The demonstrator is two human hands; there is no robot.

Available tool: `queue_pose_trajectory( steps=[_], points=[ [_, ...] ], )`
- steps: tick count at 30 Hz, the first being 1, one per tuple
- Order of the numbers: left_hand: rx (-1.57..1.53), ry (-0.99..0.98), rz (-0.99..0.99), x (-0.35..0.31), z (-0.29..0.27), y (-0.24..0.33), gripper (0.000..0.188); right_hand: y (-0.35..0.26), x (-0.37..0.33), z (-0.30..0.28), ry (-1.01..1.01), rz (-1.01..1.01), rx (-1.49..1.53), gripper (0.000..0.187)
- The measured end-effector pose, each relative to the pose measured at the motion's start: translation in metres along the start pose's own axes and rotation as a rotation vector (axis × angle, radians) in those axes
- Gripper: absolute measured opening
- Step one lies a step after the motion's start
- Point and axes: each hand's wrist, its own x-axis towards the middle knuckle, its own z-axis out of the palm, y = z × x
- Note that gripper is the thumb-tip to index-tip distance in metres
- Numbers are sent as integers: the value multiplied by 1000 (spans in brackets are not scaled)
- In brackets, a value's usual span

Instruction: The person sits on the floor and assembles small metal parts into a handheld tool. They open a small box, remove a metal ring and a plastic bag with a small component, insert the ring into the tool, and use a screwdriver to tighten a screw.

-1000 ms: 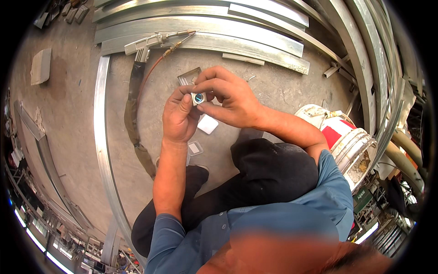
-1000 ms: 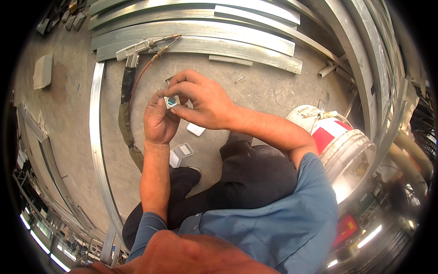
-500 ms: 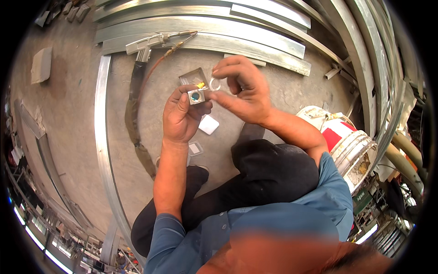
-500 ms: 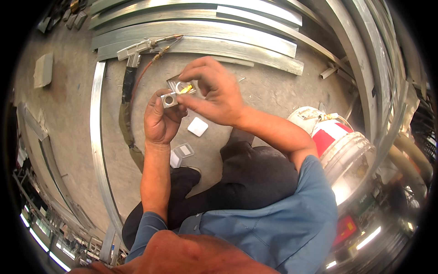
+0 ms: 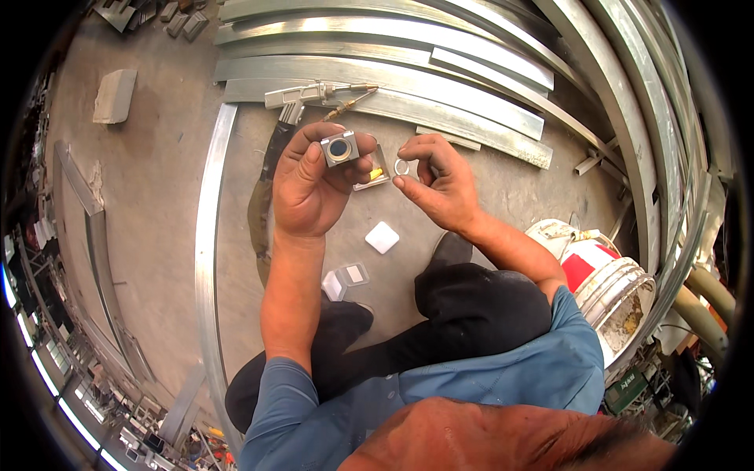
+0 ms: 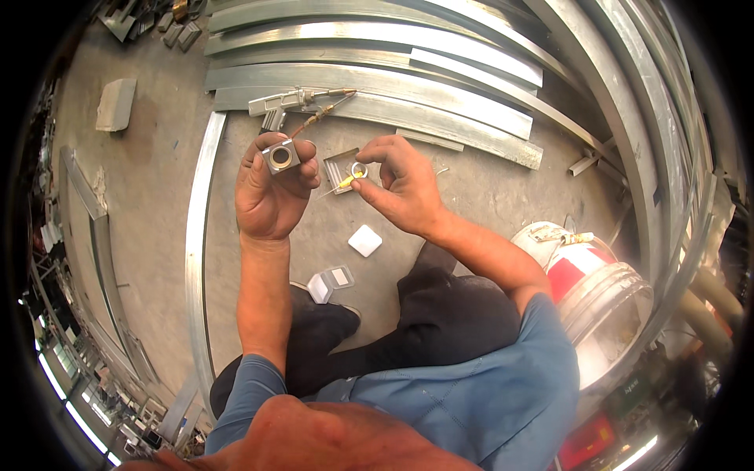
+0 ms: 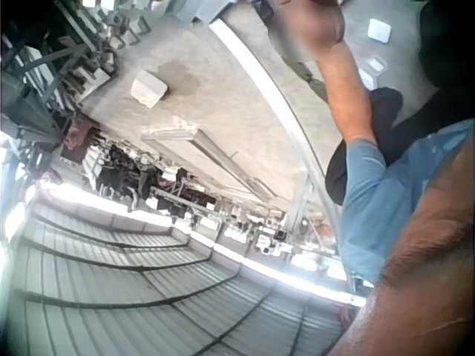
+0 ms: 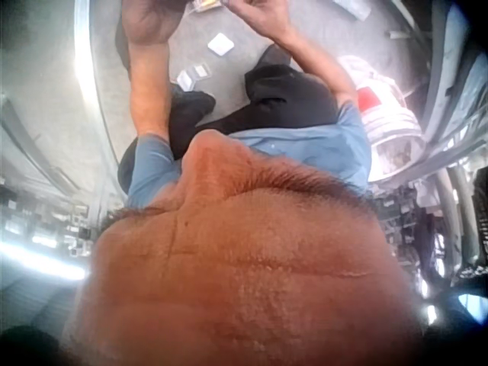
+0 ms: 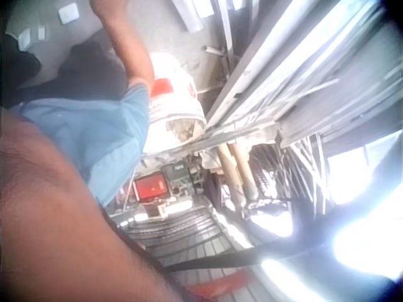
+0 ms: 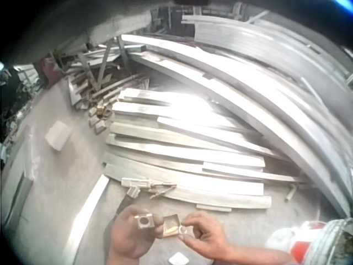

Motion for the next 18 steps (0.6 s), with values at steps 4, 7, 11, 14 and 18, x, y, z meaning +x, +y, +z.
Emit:
queue_pose_trajectory(
  steps=[4,7,11,14,18],
  points=[
    [-14,101,50,1,11,-4,34,0,-4,-2,-10,9,1,34],
    [66,272,127,-2,15,-6,33,13,-12,4,-32,-43,-41,34],
    [606,629,318,19,19,-15,29,11,-31,20,-264,144,-42,33],
    [877,568,159,63,62,-62,28,23,-45,32,-332,102,-62,35],
    [847,477,90,91,72,-79,28,15,-45,35,-302,171,9,35]
  ],
)
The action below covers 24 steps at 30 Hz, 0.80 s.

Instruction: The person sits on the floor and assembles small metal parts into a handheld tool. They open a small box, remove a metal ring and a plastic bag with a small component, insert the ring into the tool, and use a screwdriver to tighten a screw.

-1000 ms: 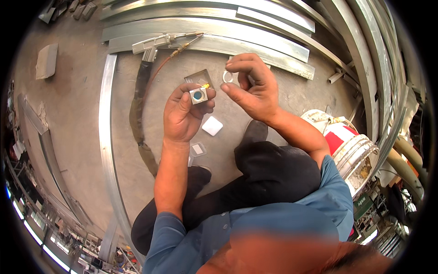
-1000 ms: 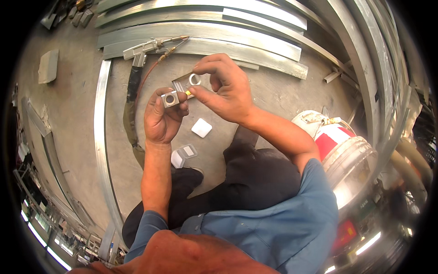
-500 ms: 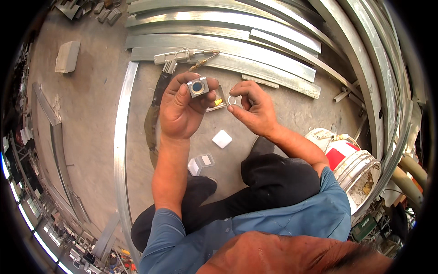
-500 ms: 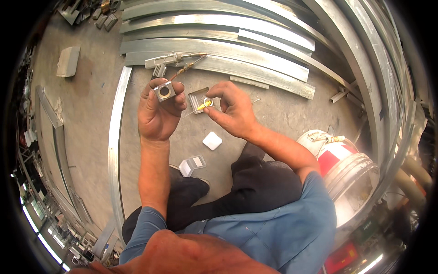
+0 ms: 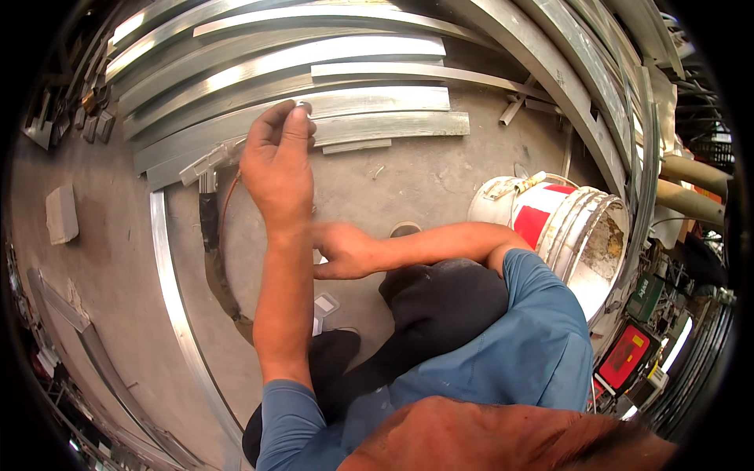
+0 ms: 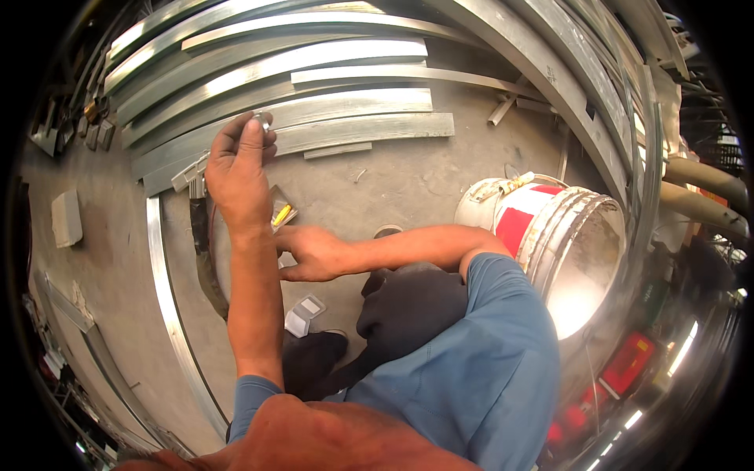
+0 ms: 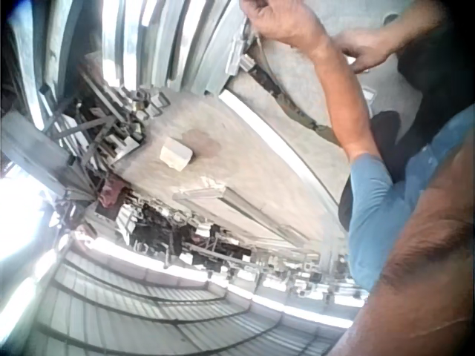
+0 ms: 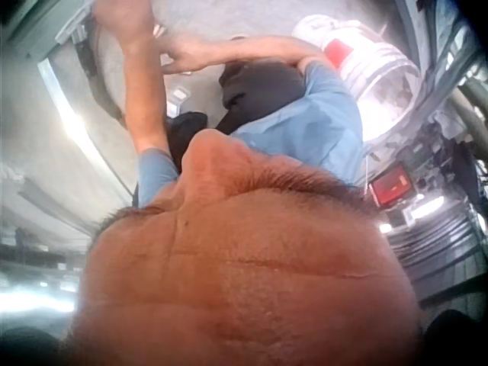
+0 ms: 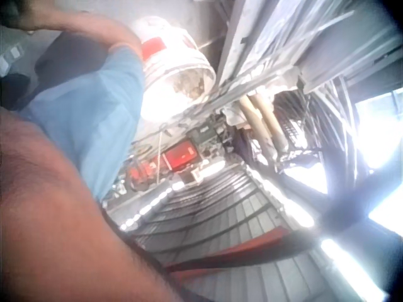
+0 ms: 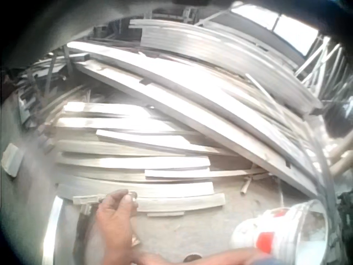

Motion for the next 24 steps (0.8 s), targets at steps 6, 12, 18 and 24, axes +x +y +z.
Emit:
queue_pose_trajectory(
  steps=[6,12,18,24],
  points=[
    [-285,-49,-174,1,-62,-30,29,23,0,-11,34,-16,-130,38],
    [-462,31,-441,-12,-117,-83,28,22,18,-39,207,26,-90,36],
    [-416,-16,-487,-10,-101,-115,28,23,23,-56,411,27,-46,31],
    [-61,-78,-512,33,-67,-165,30,31,29,-61,484,-63,-58,30]
  ],
)
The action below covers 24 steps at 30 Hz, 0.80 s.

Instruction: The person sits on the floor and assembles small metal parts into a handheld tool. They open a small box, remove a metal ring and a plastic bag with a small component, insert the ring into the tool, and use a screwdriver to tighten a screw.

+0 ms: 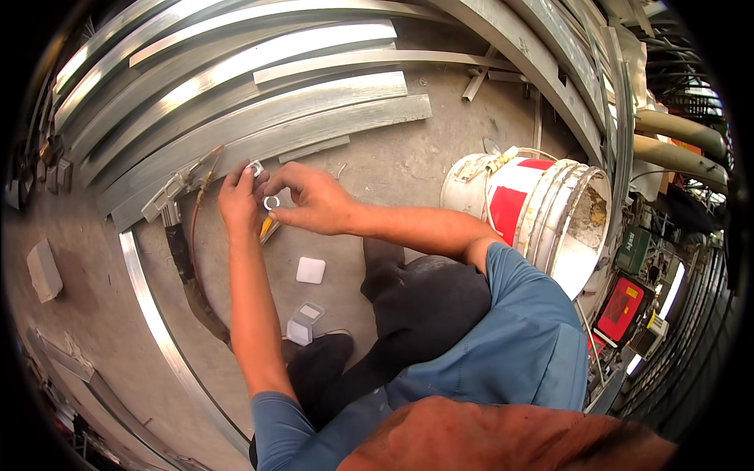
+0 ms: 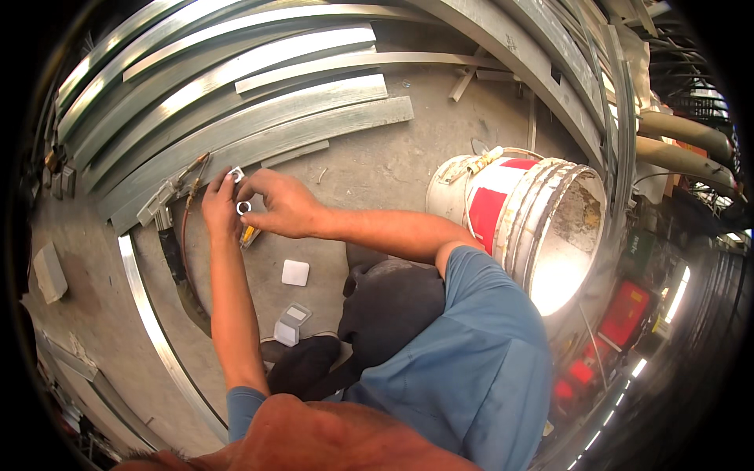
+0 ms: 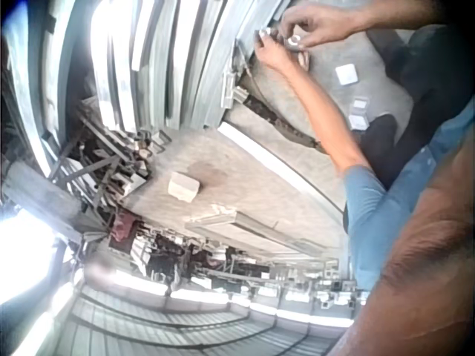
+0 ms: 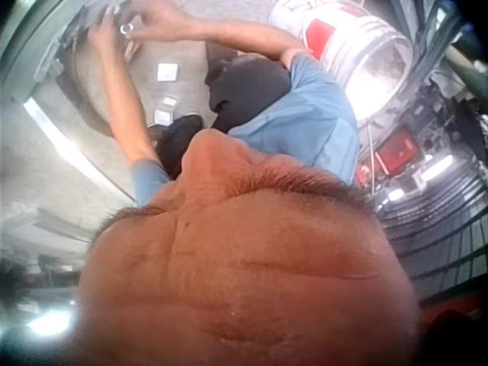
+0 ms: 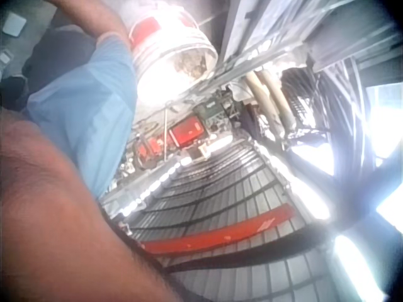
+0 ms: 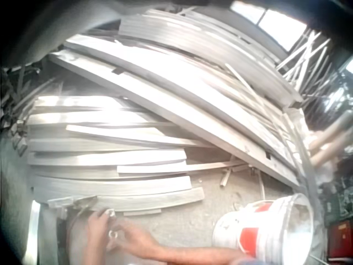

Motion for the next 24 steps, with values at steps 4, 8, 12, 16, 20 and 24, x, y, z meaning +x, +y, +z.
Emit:
queue_pose_trajectory(
  steps=[4,8,12,16,20,24],
  points=[
    [364,63,107,26,18,1,28,16,8,-5,50,35,-95,30],
    [540,100,282,58,12,-14,23,71,24,-19,148,87,-308,31],
    [756,159,431,53,13,-9,27,97,36,-24,109,159,-513,30],
    [695,254,442,35,5,-11,33,105,44,-23,26,169,-644,32],
    [425,236,292,-21,3,-5,33,98,42,-24,71,206,-593,35],
    [275,200,271,-73,5,-10,31,77,40,-37,145,231,-461,37]
  ],
)
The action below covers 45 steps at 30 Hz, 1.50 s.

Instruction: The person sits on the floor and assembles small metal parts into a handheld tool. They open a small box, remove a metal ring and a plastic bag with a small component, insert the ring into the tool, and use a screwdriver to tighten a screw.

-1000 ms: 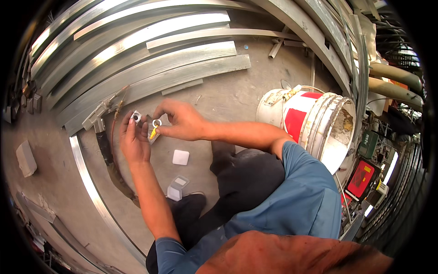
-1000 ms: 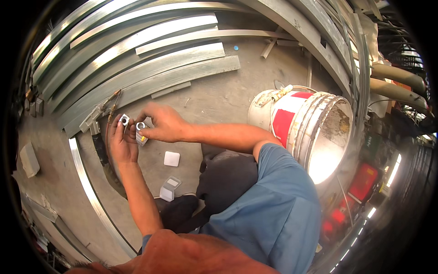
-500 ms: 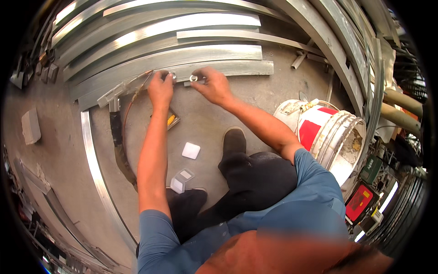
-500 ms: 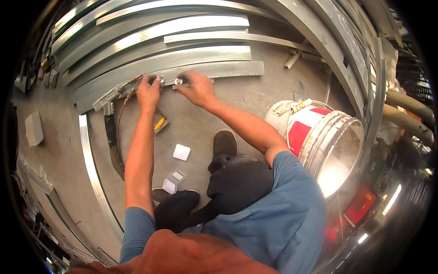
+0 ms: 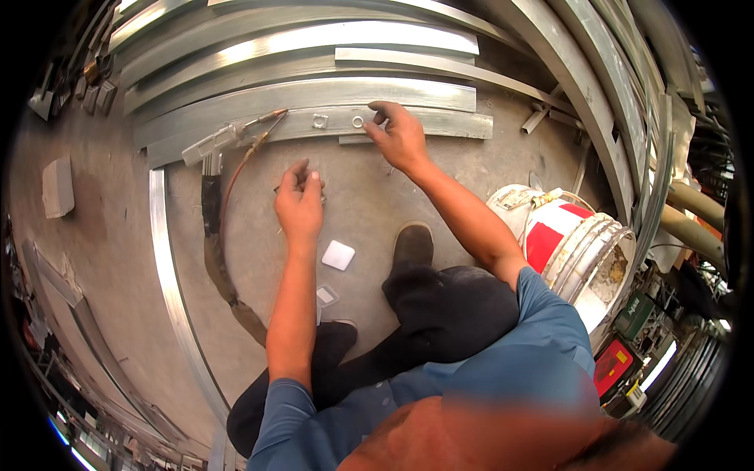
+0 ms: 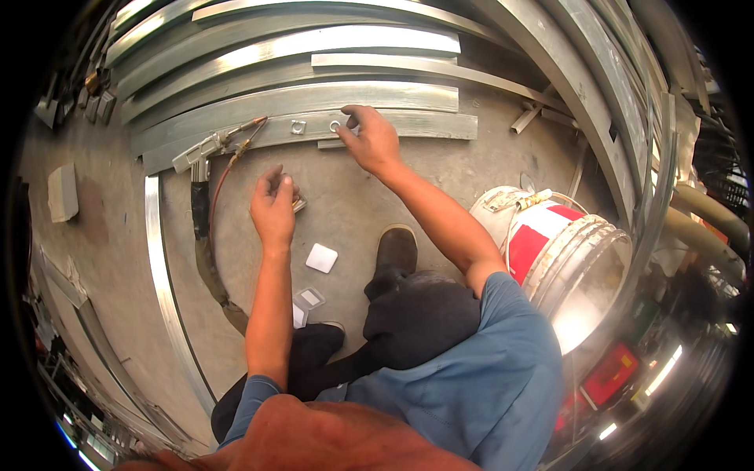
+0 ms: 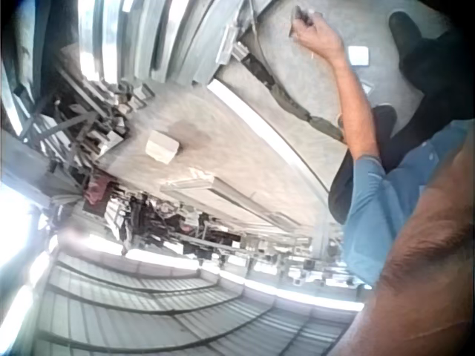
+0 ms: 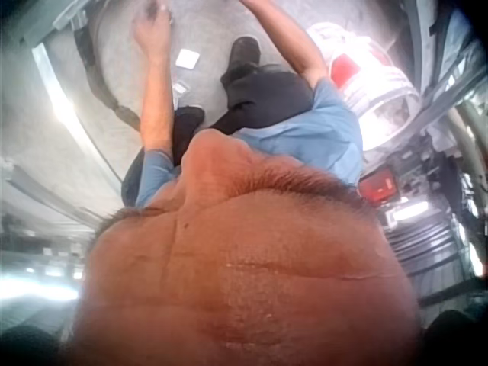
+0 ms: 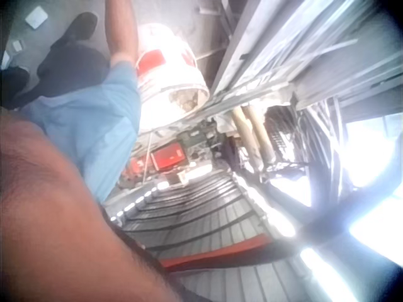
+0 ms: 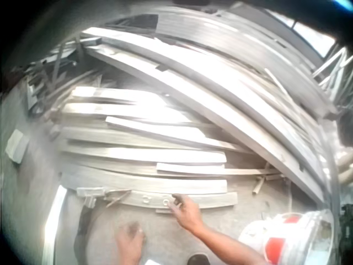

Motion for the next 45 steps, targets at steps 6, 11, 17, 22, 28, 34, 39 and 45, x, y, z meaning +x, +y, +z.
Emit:
queue_pose_trajectory(
  steps=[6,11,17,22,28,34,39,45],
  points=[
    [115,-53,279,-41,1,26,40,-43,-34,-9,-345,509,1144,60],
    [308,-136,510,-45,-2,47,41,-75,-57,-4,-574,556,1458,79],
    [380,-99,670,-46,-14,46,29,-99,-72,-4,-680,404,1467,82],
    [248,-68,586,-53,-23,58,25,-103,-76,-5,-718,189,1412,69],
    [407,67,874,-54,-38,66,27,-115,-77,-32,-688,301,968,45],
    [487,117,1048,-57,-47,78,34,-111,-72,-35,-823,353,1058,41],
    [529,118,1014,-56,-47,76,36,-116,-75,-29,-780,451,1217,39],
    [554,30,934,-60,-46,92,32,-127,-74,-37,-641,379,1018,36]
  ],
)
